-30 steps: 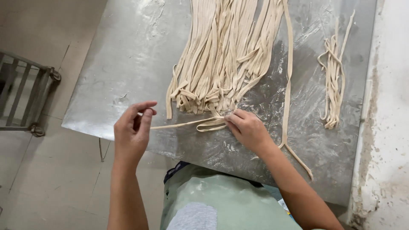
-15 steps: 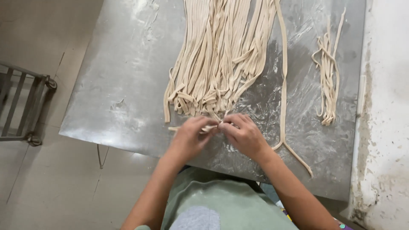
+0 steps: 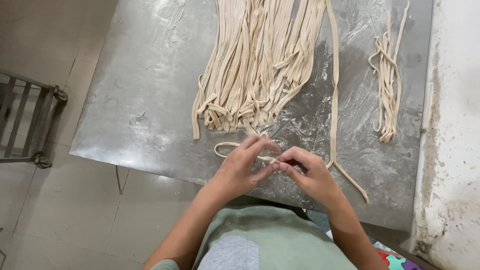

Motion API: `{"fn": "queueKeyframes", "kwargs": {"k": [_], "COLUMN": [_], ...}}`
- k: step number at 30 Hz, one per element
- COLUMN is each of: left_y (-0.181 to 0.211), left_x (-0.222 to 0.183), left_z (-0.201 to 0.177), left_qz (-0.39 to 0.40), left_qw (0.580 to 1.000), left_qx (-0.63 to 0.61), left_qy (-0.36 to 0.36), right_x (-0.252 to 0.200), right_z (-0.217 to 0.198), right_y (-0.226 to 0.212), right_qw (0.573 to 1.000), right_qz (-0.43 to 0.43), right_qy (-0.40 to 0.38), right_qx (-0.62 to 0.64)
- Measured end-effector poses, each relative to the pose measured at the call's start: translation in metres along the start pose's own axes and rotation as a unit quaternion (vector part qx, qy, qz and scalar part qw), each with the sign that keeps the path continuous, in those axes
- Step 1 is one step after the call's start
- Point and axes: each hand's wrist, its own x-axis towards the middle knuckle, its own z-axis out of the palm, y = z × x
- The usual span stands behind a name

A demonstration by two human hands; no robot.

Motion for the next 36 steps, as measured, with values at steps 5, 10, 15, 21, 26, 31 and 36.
{"fn": "queueKeyframes", "kwargs": {"k": [5,10,15,21,26,31,36], "left_y": [-0.008,0.000,-0.014,-0.068,-0.083,-0.077,-0.067], "left_x": [-0.006,-0.011,-0.014,-0.030,-0.041,-0.045,-0.040], "left_z": [0.009,0.023,0.029,0.000,-0.027,-0.041,-0.034], "left_qz": [-0.013,-0.026,-0.018,-0.054,-0.133,-0.136,-0.140], "left_qw": [0.996,0.998,0.994,0.988,0.965,0.950,0.952], "left_qx": [0.007,-0.030,-0.076,0.077,0.190,0.238,0.216], "left_qy": [0.083,0.039,0.080,0.120,0.122,0.148,0.168], "right_x": [-0.012,-0.018,-0.030,-0.059,-0.069,-0.077,-0.092], "right_z": [0.005,0.011,0.011,-0.048,-0.076,-0.090,-0.094], "right_y": [0.009,0.000,0.050,0.092,0.053,0.051,0.045], "right_qw": [0.980,0.974,0.907,0.820,0.770,0.825,0.955], "right_qz": [0.060,0.064,0.055,0.038,0.064,0.074,0.083], "right_qy": [0.079,0.068,0.093,0.189,0.342,0.374,0.243], "right_qx": [0.174,0.205,0.407,0.539,0.535,0.417,0.151]}}
